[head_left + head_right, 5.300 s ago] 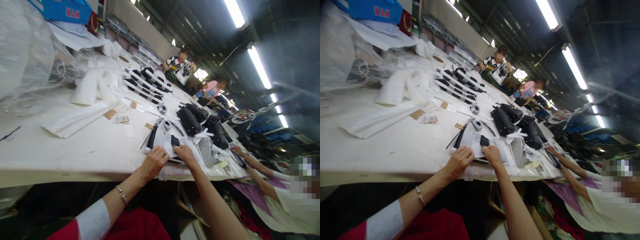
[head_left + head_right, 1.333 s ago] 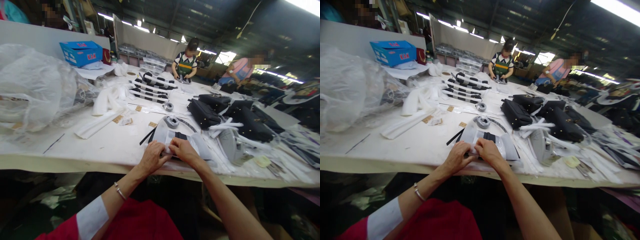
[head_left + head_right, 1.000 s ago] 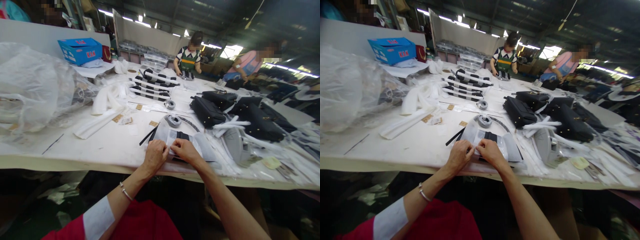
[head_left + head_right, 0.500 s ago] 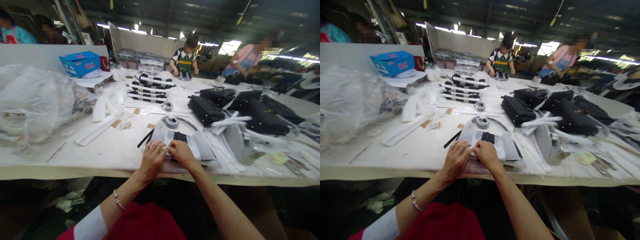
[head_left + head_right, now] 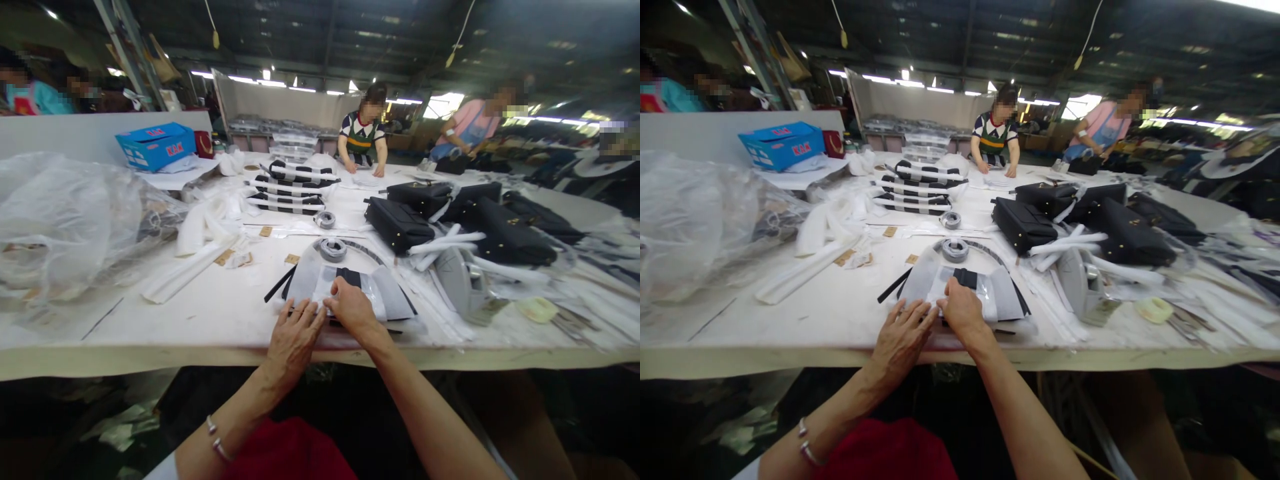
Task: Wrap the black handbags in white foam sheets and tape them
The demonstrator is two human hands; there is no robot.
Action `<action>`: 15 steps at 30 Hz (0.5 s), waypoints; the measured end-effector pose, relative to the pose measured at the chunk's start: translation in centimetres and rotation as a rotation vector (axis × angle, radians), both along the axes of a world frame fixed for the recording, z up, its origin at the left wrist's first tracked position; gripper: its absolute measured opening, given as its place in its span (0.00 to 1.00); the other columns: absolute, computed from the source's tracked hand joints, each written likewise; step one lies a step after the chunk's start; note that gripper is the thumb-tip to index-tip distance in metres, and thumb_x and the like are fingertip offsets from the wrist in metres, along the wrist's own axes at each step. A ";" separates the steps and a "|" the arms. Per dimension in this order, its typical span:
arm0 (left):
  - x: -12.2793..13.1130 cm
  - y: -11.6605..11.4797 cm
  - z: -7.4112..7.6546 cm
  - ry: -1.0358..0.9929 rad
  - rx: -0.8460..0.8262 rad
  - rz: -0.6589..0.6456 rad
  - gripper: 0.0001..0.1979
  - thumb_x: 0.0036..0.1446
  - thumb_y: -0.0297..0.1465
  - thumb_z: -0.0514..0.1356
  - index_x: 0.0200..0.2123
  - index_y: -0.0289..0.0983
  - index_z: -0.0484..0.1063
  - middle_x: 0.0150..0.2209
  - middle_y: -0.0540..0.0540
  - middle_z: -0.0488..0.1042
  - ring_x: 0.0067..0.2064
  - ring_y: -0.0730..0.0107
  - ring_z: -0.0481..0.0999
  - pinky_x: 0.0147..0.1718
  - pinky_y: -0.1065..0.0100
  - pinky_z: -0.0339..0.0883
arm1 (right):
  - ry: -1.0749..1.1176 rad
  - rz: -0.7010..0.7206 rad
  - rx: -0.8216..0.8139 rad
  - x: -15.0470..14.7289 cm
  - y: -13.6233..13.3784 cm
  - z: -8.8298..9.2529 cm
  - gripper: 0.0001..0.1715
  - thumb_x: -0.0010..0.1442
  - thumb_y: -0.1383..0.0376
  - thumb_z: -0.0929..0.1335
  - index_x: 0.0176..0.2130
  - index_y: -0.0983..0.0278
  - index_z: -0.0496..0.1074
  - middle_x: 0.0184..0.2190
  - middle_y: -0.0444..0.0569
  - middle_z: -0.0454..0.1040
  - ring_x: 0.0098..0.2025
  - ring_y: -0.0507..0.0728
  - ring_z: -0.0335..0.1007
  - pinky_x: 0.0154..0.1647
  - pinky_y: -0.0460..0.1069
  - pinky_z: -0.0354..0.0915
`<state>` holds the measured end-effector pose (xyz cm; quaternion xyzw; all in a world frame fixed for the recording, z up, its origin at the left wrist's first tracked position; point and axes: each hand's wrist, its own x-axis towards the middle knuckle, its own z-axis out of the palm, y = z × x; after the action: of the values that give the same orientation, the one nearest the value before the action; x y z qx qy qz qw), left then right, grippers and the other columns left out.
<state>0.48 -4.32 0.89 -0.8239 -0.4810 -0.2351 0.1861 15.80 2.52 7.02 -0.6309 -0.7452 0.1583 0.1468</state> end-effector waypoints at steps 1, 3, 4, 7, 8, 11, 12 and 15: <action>-0.1 0.0 0.0 0.001 0.009 -0.007 0.21 0.63 0.24 0.53 0.59 0.38 0.65 0.54 0.41 0.75 0.56 0.52 0.71 0.59 0.47 0.57 | 0.055 0.022 0.001 0.3 -0.2 0.2 0.09 0.54 0.66 0.71 0.38 0.61 0.70 0.29 0.47 0.76 0.33 0.57 0.73 0.32 0.47 0.59; -0.2 0.0 -0.1 -0.006 0.024 -0.023 0.22 0.62 0.23 0.53 0.58 0.39 0.66 0.54 0.42 0.75 0.56 0.52 0.72 0.59 0.48 0.57 | 0.233 0.070 -0.017 1.6 -0.5 1.0 0.05 0.54 0.66 0.71 0.34 0.61 0.70 0.27 0.44 0.75 0.30 0.54 0.72 0.31 0.46 0.61; -0.3 0.0 -0.2 -0.011 0.027 -0.033 0.22 0.61 0.22 0.52 0.58 0.40 0.67 0.54 0.42 0.75 0.56 0.53 0.72 0.60 0.49 0.57 | 0.350 0.075 -0.029 2.7 -0.7 1.4 0.04 0.55 0.65 0.70 0.32 0.61 0.70 0.25 0.42 0.74 0.27 0.52 0.71 0.30 0.46 0.62; -0.7 0.2 -0.5 -0.012 0.042 -0.054 0.25 0.61 0.21 0.50 0.59 0.41 0.67 0.55 0.42 0.74 0.57 0.52 0.71 0.60 0.48 0.54 | 0.667 -0.083 0.049 8.4 -0.9 2.9 0.12 0.56 0.55 0.69 0.31 0.62 0.70 0.24 0.42 0.72 0.23 0.51 0.69 0.25 0.45 0.64; -0.8 0.3 -0.7 -0.018 0.036 -0.053 0.25 0.61 0.21 0.50 0.60 0.41 0.66 0.56 0.42 0.74 0.57 0.52 0.71 0.60 0.48 0.54 | 0.719 -0.181 0.132 11.2 -1.0 3.4 0.16 0.56 0.52 0.69 0.32 0.63 0.70 0.24 0.43 0.73 0.23 0.52 0.69 0.25 0.46 0.65; -1.3 0.7 -1.1 0.018 0.004 -0.064 0.27 0.61 0.19 0.47 0.62 0.39 0.65 0.58 0.40 0.72 0.59 0.52 0.69 0.60 0.48 0.55 | 0.660 -0.510 0.448 20.7 -1.0 4.6 0.25 0.52 0.46 0.70 0.36 0.64 0.73 0.27 0.47 0.75 0.28 0.56 0.71 0.31 0.50 0.68; -1.4 0.8 -1.2 0.036 0.008 -0.073 0.28 0.61 0.19 0.46 0.62 0.38 0.65 0.59 0.40 0.72 0.59 0.52 0.69 0.60 0.47 0.54 | 0.567 -0.620 0.531 23.8 -0.9 4.7 0.25 0.52 0.46 0.69 0.36 0.65 0.73 0.28 0.49 0.76 0.30 0.57 0.72 0.35 0.51 0.68; -1.6 1.0 -1.4 0.072 0.037 -0.084 0.29 0.60 0.19 0.47 0.63 0.38 0.65 0.58 0.38 0.72 0.59 0.51 0.70 0.59 0.45 0.54 | 0.295 -0.790 0.439 30.7 -0.2 4.2 0.22 0.54 0.48 0.66 0.33 0.64 0.75 0.29 0.53 0.78 0.35 0.61 0.73 0.39 0.54 0.67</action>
<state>-1.13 -3.28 -0.54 -0.8476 -0.4347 -0.2216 0.2085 46.51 2.33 11.24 -0.7908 -0.4352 0.0172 0.4300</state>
